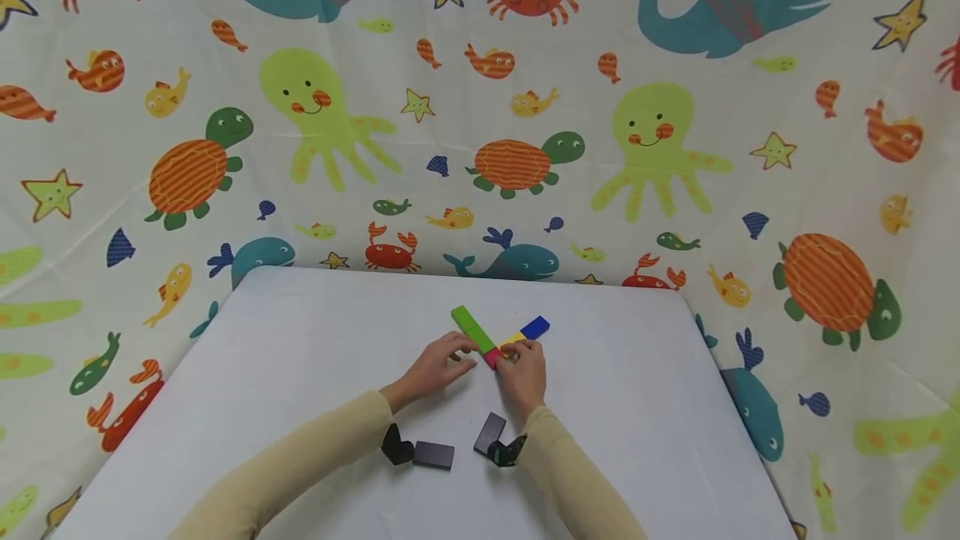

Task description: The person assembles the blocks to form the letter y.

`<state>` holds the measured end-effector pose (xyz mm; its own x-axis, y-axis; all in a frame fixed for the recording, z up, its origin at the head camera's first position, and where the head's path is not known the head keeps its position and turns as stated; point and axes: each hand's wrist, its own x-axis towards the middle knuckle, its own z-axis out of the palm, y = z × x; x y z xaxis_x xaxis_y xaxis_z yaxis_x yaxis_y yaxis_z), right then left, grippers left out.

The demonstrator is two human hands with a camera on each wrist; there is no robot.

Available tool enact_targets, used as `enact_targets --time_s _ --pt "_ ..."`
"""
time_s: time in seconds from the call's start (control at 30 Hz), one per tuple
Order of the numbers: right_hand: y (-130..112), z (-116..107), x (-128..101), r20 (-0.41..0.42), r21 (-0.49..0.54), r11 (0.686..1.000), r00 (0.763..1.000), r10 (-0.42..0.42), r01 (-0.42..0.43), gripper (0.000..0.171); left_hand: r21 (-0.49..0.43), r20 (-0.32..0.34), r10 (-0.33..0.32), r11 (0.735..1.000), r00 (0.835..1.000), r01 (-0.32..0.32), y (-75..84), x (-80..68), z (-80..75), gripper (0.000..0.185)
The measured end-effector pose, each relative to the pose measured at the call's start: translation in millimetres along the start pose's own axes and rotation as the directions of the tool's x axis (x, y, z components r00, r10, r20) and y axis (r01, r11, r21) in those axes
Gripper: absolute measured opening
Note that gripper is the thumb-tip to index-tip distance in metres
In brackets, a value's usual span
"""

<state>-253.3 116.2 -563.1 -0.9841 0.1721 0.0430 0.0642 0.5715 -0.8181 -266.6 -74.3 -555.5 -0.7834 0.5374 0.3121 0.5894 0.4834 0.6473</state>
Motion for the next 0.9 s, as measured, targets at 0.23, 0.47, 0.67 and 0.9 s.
enact_targets --time_s 0.23,0.47,0.67,0.9 --pt "1.1 0.8 1.5 -0.004 -0.016 1.0 1.0 0.007 -0.007 0.022 -0.109 0.321 0.127 0.989 0.939 -0.097 10.5 -19.3 3.7 0.034" --pt "1.7 0.0 0.0 0.005 -0.015 1.0 1.0 0.02 -0.02 0.023 -0.087 0.507 0.171 0.985 0.845 -0.147 13.8 -27.7 8.3 0.039" --pt "2.0 -1.0 -0.4 0.003 -0.019 1.0 1.0 -0.002 0.002 0.022 -0.062 0.57 0.188 0.981 0.8 -0.186 21.7 -29.0 9.5 0.043" --pt "1.6 0.2 0.3 -0.002 -0.02 1.0 1.0 -0.011 0.011 0.021 -0.028 0.586 0.19 0.976 0.787 -0.215 24.9 -29.5 10.3 0.045"
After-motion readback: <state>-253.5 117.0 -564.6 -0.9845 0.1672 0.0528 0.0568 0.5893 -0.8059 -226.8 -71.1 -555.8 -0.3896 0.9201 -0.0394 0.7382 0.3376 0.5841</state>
